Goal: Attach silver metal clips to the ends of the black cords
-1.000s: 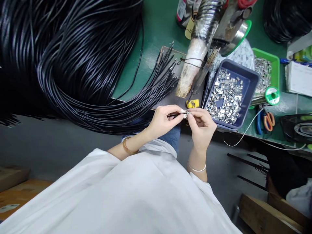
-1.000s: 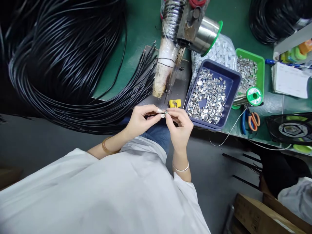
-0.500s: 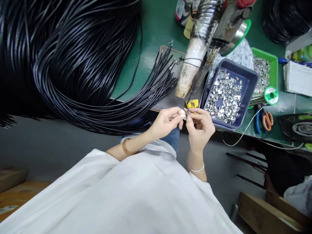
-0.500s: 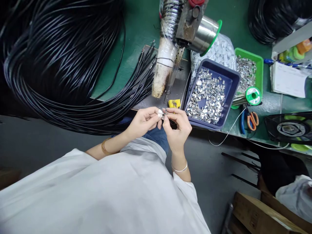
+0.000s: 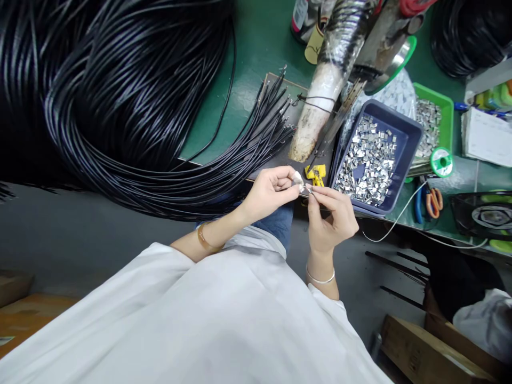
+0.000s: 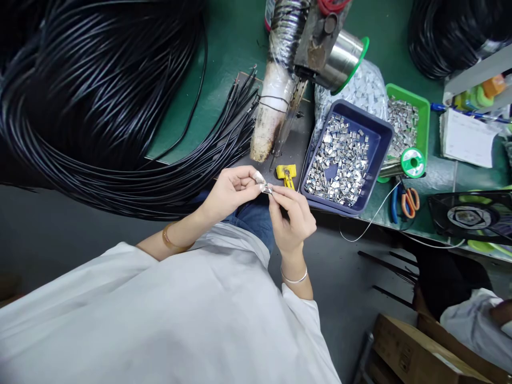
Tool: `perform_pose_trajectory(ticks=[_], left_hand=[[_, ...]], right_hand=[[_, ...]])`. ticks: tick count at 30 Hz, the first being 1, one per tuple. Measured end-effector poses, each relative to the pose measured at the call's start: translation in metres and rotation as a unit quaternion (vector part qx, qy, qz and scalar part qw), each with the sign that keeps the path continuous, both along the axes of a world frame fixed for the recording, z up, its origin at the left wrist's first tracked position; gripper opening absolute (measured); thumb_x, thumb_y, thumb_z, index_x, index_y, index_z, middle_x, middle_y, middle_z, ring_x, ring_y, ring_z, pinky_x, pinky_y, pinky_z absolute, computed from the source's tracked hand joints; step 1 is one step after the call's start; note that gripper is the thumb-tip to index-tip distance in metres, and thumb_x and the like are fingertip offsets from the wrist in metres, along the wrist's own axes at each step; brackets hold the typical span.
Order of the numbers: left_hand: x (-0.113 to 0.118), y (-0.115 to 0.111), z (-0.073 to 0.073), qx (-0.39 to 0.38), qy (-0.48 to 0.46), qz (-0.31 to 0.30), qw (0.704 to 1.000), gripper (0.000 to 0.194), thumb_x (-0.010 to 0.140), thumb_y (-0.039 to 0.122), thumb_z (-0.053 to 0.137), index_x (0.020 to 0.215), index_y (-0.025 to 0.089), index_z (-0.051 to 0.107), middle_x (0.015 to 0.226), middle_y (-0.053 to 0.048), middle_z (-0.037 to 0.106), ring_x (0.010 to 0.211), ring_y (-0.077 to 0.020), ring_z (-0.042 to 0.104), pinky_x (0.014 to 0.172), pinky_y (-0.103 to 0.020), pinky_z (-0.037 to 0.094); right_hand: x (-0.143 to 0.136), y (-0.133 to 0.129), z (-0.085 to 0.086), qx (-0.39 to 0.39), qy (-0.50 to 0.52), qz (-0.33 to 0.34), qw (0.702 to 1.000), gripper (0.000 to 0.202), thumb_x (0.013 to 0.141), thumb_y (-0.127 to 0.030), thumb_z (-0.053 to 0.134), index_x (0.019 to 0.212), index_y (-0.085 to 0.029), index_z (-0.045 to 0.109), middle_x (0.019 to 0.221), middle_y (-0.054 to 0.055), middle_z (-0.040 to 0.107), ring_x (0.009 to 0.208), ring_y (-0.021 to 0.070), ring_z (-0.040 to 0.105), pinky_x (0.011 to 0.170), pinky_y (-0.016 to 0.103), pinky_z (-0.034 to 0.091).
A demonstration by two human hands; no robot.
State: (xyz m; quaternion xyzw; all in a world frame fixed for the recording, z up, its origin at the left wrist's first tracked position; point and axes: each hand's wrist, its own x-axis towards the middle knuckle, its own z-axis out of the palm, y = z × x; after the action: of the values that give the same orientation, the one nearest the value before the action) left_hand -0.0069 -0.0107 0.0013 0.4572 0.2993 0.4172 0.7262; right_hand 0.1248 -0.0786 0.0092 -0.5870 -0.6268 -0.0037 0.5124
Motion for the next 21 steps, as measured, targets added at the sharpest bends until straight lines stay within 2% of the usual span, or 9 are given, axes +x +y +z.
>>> perform_pose_trajectory(ticks=[4,6,10,15,21], left_hand=[[0.0,0.002,0.0,-0.009,-0.007,0.008,1.0,0.008,0.074,0.02,0.07,0.075,0.013,0.067,0.066,0.002,0.061,0.056,-0.0042,0.049,0.054,-0.018,0.037],[0.001,0.003,0.001,-0.015,-0.008,0.013,1.0,0.009,0.075,0.022,0.071,0.075,0.013,0.068,0.068,0.001,0.065,0.057,-0.0051,0.052,0.056,-0.019,0.04],[0.003,0.005,0.002,-0.028,-0.006,0.025,0.999,0.01,0.073,0.022,0.072,0.07,0.014,0.068,0.064,0.003,0.064,0.056,-0.0053,0.053,0.055,-0.019,0.043],[0.008,0.007,-0.002,-0.009,-0.002,0.065,0.998,0.007,0.071,0.019,0.073,0.072,0.012,0.07,0.069,0.0,0.069,0.064,-0.0074,0.061,0.063,-0.019,0.05],[0.01,0.008,-0.005,-0.004,0.024,0.094,0.995,0.007,0.069,0.018,0.073,0.071,0.012,0.07,0.064,0.001,0.066,0.06,-0.007,0.06,0.061,-0.019,0.051]], right_hand=[[0.0,0.004,-0.003,-0.059,0.116,-0.001,0.992,0.005,0.09,-0.024,0.055,0.093,-0.024,0.059,0.096,0.003,0.07,0.088,0.0164,0.072,0.075,0.035,0.063],[0.001,0.005,-0.005,-0.073,0.136,0.001,0.988,0.004,0.09,-0.026,0.056,0.092,-0.023,0.056,0.099,0.004,0.069,0.09,0.0167,0.072,0.075,0.035,0.062],[0.004,0.008,-0.008,-0.067,0.059,0.005,0.996,0.004,0.087,-0.025,0.061,0.088,-0.024,0.057,0.099,0.003,0.071,0.093,0.0175,0.071,0.08,0.037,0.062],[0.005,0.011,-0.012,-0.008,-0.055,0.001,0.998,0.01,0.085,-0.019,0.062,0.09,-0.026,0.059,0.103,0.002,0.073,0.094,0.0165,0.071,0.084,0.036,0.059],[0.005,0.014,-0.023,-0.031,-0.052,-0.014,0.998,0.004,0.088,-0.025,0.058,0.09,-0.027,0.055,0.109,0.003,0.072,0.097,0.0181,0.072,0.083,0.037,0.06]])
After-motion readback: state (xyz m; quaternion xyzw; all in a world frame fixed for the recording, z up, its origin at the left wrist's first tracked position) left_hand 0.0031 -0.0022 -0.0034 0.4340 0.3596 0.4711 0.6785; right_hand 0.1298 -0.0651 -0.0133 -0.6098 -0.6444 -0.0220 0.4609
